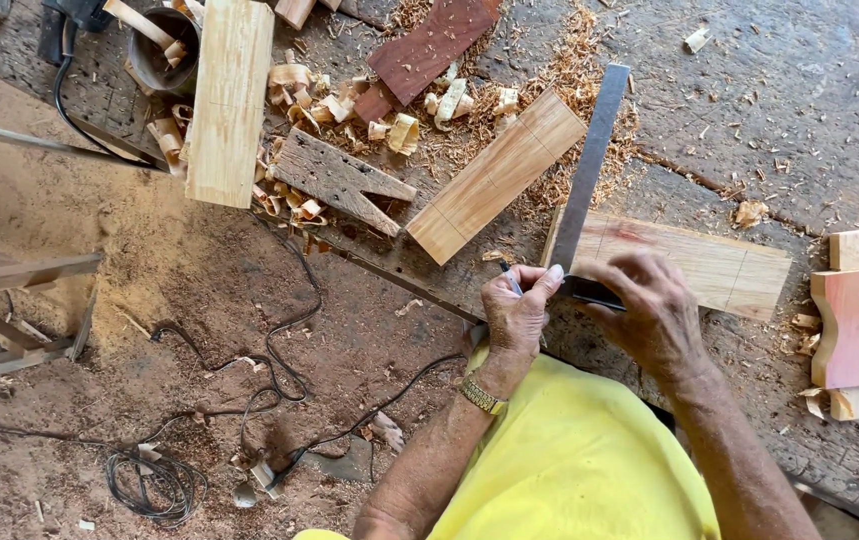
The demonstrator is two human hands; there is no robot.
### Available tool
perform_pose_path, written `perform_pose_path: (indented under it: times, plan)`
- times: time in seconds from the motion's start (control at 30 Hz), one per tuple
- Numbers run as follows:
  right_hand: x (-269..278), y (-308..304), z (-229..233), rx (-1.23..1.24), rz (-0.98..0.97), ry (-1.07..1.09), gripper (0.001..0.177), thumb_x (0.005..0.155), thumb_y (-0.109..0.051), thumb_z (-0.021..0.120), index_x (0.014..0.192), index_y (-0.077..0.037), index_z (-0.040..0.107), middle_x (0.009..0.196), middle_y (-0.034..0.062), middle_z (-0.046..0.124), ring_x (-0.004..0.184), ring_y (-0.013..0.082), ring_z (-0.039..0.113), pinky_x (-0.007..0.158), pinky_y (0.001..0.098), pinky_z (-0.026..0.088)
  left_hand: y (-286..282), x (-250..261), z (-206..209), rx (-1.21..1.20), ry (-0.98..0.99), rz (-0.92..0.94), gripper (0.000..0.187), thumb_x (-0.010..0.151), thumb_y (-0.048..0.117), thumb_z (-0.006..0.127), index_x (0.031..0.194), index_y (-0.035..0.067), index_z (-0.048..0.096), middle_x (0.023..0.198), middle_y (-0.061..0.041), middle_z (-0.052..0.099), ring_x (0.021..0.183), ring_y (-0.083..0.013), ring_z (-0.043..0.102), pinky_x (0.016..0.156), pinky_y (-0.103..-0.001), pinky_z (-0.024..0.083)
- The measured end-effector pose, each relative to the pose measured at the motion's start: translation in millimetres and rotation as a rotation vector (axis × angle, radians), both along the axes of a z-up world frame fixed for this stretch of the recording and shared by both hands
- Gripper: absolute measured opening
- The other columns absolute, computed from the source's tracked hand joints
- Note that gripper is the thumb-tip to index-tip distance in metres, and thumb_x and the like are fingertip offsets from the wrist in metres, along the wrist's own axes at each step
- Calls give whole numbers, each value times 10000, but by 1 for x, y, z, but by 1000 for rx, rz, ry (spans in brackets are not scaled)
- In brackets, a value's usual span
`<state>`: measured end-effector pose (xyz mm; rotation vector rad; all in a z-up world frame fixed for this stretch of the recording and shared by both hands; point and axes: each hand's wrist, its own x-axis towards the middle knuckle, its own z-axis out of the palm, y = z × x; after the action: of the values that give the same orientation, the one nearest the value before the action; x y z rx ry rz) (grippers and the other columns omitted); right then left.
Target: The person arranges several pieces of wood on a workbench and uses a try square and a pencil to draw straight lines on them. They repeatedly measure and mark the wood pieces, adjusting the square's position to ensure accuracy.
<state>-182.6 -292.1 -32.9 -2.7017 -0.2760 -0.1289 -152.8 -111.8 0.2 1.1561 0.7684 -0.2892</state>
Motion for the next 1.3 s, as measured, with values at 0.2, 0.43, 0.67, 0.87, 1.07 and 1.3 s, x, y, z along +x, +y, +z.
perform_pose_path:
  times: [0.2, 0.43, 0.67, 0.87, 1.07, 1.3]
  plan:
    - [58, 14, 74, -267, 180, 236, 1006, 529, -465, 896, 1467, -397, 540, 1437, 187, 505, 1250, 426, 579, 1075, 571, 427, 0, 0, -1, -7, 18, -6, 187, 766, 174, 885, 796, 54, 745, 584, -19, 584, 443, 0, 436, 334, -137, 326]
    - [69, 14, 80, -383, 224, 257, 922, 511, -524, 860, 1386, -387, 604, 1379, 111, 516, 1173, 363, 610, 985, 523, 496, 37, 13, 25, 342, -369, -61, 264, 990, 290, 694, 809, 97, 691, 725, -103, 676, 594, -94, 545, 490, -211, 452]
    - [67, 14, 66, -402, 184, 319, 996, 499, -492, 873, 1445, -452, 564, 1396, 123, 516, 1222, 362, 591, 978, 496, 520, 35, 47, 28, 550, -1017, -295, 375, 1082, 342, 493, 1002, 37, 696, 825, -139, 641, 701, -246, 672, 551, -313, 569]
    - [66, 13, 58, -395, 164, 327, 926, 465, -486, 887, 1356, -434, 638, 1410, 92, 526, 1248, 366, 588, 980, 483, 505, 18, 54, 8, 803, -1137, -313, 208, 1045, 140, 566, 912, 27, 679, 761, -111, 622, 661, -266, 691, 558, -308, 557]
    - [67, 15, 59, -400, 160, 335, 940, 463, -487, 882, 1366, -452, 624, 1416, 74, 517, 1260, 369, 583, 1008, 475, 486, 16, 57, 9, 854, -1178, -307, 125, 1002, 90, 609, 928, 10, 670, 769, -130, 618, 679, -283, 687, 586, -322, 566]
    - [67, 12, 56, -411, 168, 340, 963, 457, -489, 874, 1384, -455, 613, 1422, 69, 513, 1252, 359, 594, 1012, 479, 481, 22, 49, -15, 893, -1238, -430, 162, 1019, 108, 563, 940, -1, 654, 748, -100, 610, 644, -243, 682, 537, -313, 554]
